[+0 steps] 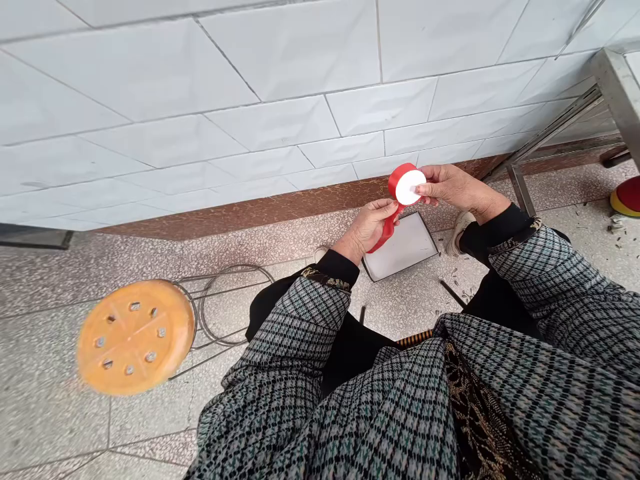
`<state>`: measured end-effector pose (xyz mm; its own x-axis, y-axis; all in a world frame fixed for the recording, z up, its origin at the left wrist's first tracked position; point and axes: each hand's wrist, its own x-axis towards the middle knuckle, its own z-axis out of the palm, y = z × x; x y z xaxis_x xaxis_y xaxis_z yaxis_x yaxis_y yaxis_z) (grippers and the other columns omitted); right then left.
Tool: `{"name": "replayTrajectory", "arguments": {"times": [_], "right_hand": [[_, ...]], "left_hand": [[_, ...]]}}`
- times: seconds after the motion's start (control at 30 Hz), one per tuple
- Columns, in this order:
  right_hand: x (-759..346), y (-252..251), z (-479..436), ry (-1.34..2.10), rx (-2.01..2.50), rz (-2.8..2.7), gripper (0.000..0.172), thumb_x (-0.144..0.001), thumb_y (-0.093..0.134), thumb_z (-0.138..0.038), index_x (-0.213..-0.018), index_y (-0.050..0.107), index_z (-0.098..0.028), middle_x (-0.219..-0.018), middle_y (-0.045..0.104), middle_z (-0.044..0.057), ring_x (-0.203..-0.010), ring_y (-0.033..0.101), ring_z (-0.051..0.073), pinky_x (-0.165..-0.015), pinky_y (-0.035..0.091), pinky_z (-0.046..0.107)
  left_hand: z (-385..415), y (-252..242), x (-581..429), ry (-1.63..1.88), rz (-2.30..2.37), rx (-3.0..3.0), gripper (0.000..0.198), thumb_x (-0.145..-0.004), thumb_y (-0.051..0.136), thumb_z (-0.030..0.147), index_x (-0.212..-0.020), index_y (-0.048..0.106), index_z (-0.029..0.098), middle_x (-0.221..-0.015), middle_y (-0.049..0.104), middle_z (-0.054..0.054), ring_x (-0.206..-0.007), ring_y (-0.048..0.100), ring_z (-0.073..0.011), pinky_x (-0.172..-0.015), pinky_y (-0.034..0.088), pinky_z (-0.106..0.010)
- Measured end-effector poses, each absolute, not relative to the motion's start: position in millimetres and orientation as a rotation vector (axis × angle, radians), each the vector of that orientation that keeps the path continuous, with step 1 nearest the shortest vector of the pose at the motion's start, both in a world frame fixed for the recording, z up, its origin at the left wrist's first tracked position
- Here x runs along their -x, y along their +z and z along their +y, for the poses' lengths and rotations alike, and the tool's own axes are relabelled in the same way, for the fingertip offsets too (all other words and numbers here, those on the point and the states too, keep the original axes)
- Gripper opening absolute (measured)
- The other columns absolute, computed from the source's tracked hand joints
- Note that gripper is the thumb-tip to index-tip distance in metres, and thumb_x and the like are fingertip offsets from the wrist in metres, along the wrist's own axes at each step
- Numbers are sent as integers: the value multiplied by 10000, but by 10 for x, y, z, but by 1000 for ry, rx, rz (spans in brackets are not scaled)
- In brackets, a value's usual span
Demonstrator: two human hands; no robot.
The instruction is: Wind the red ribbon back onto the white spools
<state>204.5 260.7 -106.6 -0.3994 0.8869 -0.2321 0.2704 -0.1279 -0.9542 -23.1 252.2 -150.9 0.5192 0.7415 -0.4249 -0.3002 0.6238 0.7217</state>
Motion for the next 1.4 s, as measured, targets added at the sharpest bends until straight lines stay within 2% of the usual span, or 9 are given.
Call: {"name": "replayTrajectory", "arguments": {"times": [0.13, 0.37, 0.5, 0.6, 0.8, 0.93, 1.07, 1.2, 1.4], "right_hand": [[-2111, -1109, 2633, 1510, 1389, -1797, 364, -916, 769, -530, -1093, 751, -212, -769, 667, 19, -656, 543, 145, -584, 484, 315], [-2147, -1212, 2653, 1215, 1566, -2164, 272, -945, 720, -365, -1172, 762, -220, -836, 722, 33, -704, 649, 182, -695, 554, 365], [-2121, -1160, 2623, 940, 1571, -2402, 212, -946, 685, -282, -1124, 750, -189, -964, 736, 82, -861, 691, 224, -817, 552, 391], [-2089, -1151, 2588, 783, 1564, -2558, 185, -955, 658, -234, -1109, 742, -175, -1064, 732, 122, -974, 697, 268, -862, 543, 414], [-1976, -1236, 2478, 472, 1624, -2809, 203, -985, 677, -225, -1166, 725, -146, -1183, 706, 166, -953, 711, 280, -744, 501, 372], [-1921, -1239, 2428, 337, 1608, -2861, 179, -1003, 688, -247, -1155, 732, -162, -1190, 705, 164, -908, 713, 260, -672, 459, 338], [-1939, -1171, 2467, 453, 1574, -2765, 145, -986, 719, -259, -1104, 752, -181, -1154, 709, 127, -927, 690, 245, -694, 452, 332], [-1986, -1159, 2563, 700, 1479, -2487, 138, -966, 730, -294, -1068, 773, -211, -1079, 710, 80, -938, 651, 218, -816, 493, 361], [-2019, -1233, 2633, 967, 1486, -2135, 292, -870, 811, -368, -1105, 778, -198, -1117, 731, 101, -1018, 647, 257, -922, 540, 445]], "left_hand": [[2555, -1598, 246, 635, 877, -747, 161, -841, 841, 192, -762, 713, 135, -648, 610, 8, -572, 514, -83, -579, 384, -208], [2547, -1623, 203, 530, 905, -652, 159, -868, 751, 91, -753, 649, 134, -543, 385, 84, -427, 238, -20, -464, 219, -185], [2522, -1658, 167, 555, 922, -597, 358, -951, 759, 304, -706, 527, 183, -532, 348, 85, -411, 219, -27, -435, 163, -185], [2510, -1695, 164, 536, 904, -559, 494, -890, 839, 496, -710, 483, 204, -540, 380, 76, -409, 206, -30, -425, 134, -199], [2499, -1764, 141, 411, 947, -550, 577, -765, 935, 547, -675, 473, 212, -536, 382, 70, -415, 213, -38, -439, 91, -224], [2491, -1770, 98, 376, 961, -571, 517, -779, 932, 497, -677, 517, 205, -531, 400, 66, -414, 216, -38, -443, 84, -230], [2489, -1766, 54, 433, 932, -539, 426, -851, 874, 452, -739, 550, 198, -554, 401, 75, -426, 219, -33, -447, 130, -209], [2491, -1727, 47, 480, 874, -491, 437, -865, 839, 515, -799, 543, 202, -600, 423, 79, -438, 230, -34, -456, 211, -196], [2490, -1635, 98, 489, 796, -478, 422, -899, 769, 548, -833, 525, 210, -621, 419, 78, -458, 236, -47, -500, 319, -221]]}}
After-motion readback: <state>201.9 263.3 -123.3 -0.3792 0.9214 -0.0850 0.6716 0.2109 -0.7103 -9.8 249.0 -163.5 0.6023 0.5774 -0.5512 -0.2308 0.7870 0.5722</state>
